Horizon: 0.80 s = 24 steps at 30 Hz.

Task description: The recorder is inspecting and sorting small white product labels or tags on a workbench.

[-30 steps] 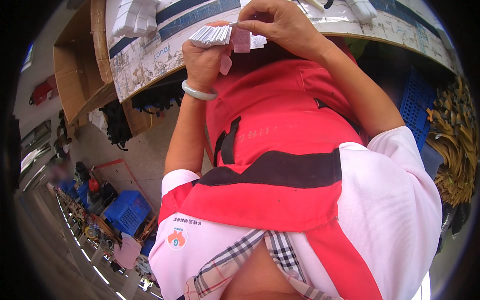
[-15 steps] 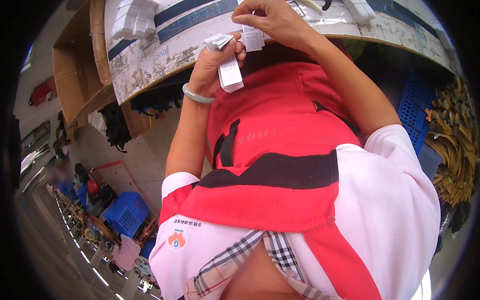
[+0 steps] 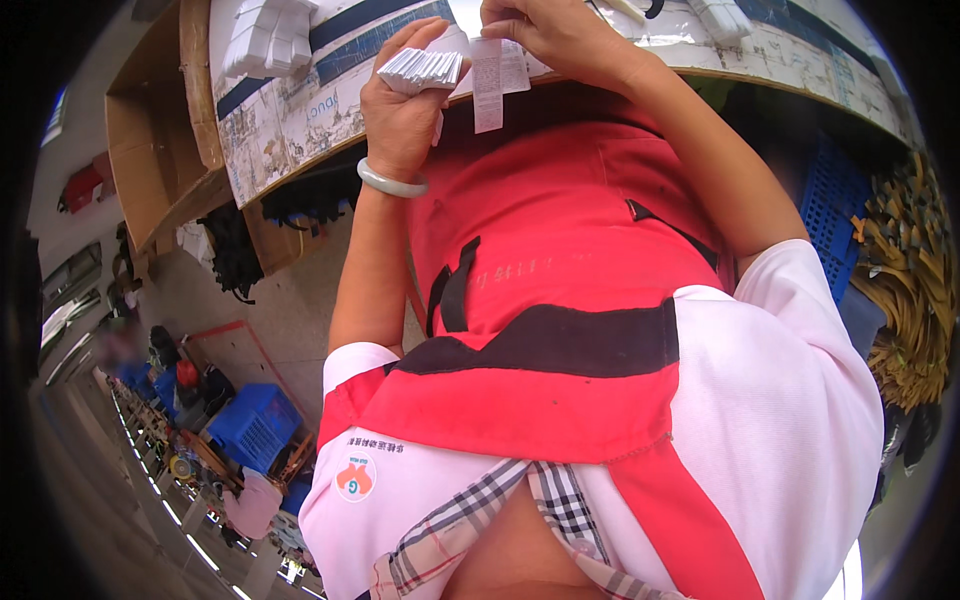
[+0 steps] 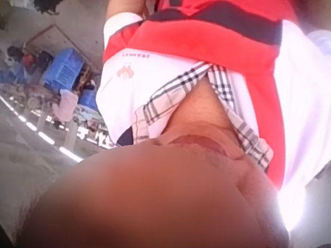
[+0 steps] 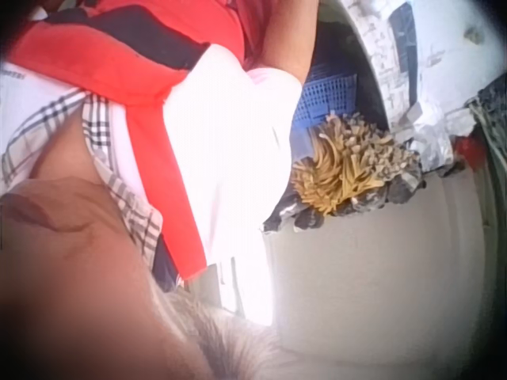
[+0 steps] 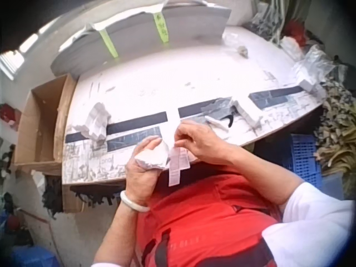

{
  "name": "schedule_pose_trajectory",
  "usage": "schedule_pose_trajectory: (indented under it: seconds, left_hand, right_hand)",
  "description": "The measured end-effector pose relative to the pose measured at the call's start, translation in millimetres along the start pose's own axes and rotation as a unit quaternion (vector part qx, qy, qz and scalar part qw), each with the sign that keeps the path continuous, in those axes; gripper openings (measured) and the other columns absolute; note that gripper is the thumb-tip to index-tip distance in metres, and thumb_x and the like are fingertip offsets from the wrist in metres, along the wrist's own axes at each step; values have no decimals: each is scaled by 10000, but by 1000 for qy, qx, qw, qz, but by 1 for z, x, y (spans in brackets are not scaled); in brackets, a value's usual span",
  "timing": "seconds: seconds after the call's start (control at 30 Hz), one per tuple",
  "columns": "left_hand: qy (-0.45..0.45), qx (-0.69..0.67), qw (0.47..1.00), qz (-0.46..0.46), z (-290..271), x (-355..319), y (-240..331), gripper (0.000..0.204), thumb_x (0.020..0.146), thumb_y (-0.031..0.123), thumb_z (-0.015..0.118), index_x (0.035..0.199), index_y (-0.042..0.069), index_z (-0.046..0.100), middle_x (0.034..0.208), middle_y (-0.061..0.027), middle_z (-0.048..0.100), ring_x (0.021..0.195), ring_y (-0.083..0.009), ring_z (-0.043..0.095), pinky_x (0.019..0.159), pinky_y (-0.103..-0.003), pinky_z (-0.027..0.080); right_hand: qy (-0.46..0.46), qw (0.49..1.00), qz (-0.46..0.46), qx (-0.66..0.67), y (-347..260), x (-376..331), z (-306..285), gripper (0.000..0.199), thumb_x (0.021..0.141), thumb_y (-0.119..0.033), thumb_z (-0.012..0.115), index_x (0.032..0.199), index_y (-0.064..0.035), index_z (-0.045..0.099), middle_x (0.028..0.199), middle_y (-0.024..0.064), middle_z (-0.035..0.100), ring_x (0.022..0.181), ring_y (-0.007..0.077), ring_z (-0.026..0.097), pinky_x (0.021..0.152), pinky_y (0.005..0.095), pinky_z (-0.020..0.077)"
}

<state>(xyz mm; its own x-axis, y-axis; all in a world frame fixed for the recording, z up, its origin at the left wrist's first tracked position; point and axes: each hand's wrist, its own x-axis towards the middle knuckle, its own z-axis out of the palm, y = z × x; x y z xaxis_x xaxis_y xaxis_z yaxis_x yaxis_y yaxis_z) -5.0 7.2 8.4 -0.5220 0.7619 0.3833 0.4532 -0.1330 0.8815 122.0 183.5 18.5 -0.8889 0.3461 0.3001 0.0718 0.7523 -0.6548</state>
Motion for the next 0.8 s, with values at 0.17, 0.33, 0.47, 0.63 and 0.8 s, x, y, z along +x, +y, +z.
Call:
schedule_pose_trajectory:
  seconds: [0.17, 0.33, 0.47, 0.63, 0.8]
  left_hand:
    - [-72, -139, 974, -165, -10, 3, 21, 315, 772, -104, 619, 1056, -5, 711, 775, -65, 689, 628, -80, 617, 560, -221, 500]
    - [-23, -175, 964, -199, -8, -3, 18, 256, 765, -66, 638, 1003, -19, 719, 751, -63, 690, 640, -95, 633, 550, -224, 499]
    - [-63, -163, 958, -229, -10, -4, 19, 291, 789, -76, 613, 1063, -27, 697, 776, -91, 699, 641, -116, 651, 571, -228, 516]
    - [-46, -174, 968, -177, -6, -8, 16, 277, 812, -57, 610, 1074, -24, 691, 756, -81, 692, 638, -115, 648, 567, -227, 510]
    - [-33, -176, 972, -151, -3, -12, 14, 251, 822, -55, 605, 1055, -22, 694, 756, -77, 690, 636, -108, 643, 563, -222, 505]
  right_hand:
    - [-42, 983, 47, 175, -37, -7, -16, 129, 878, -118, 658, 918, -8, 605, 847, 125, 585, 760, 273, 592, 698, 349, 482]
    - [-34, 970, 109, 215, -43, -19, -7, 163, 937, -162, 653, 1029, -29, 667, 912, 5, 639, 806, 68, 593, 666, 210, 493]
    - [-28, 973, 112, 202, -33, -28, -1, 177, 936, -153, 652, 1055, -22, 669, 931, 7, 632, 827, 60, 598, 672, 202, 505]
    - [-14, 969, 89, 232, -30, -28, 3, 186, 939, -162, 650, 1050, -14, 667, 915, 3, 625, 812, 62, 595, 675, 197, 504]
    - [-47, 965, 106, 236, -32, -26, 0, 182, 942, -180, 651, 1027, -21, 671, 890, -9, 618, 790, 50, 581, 676, 189, 489]
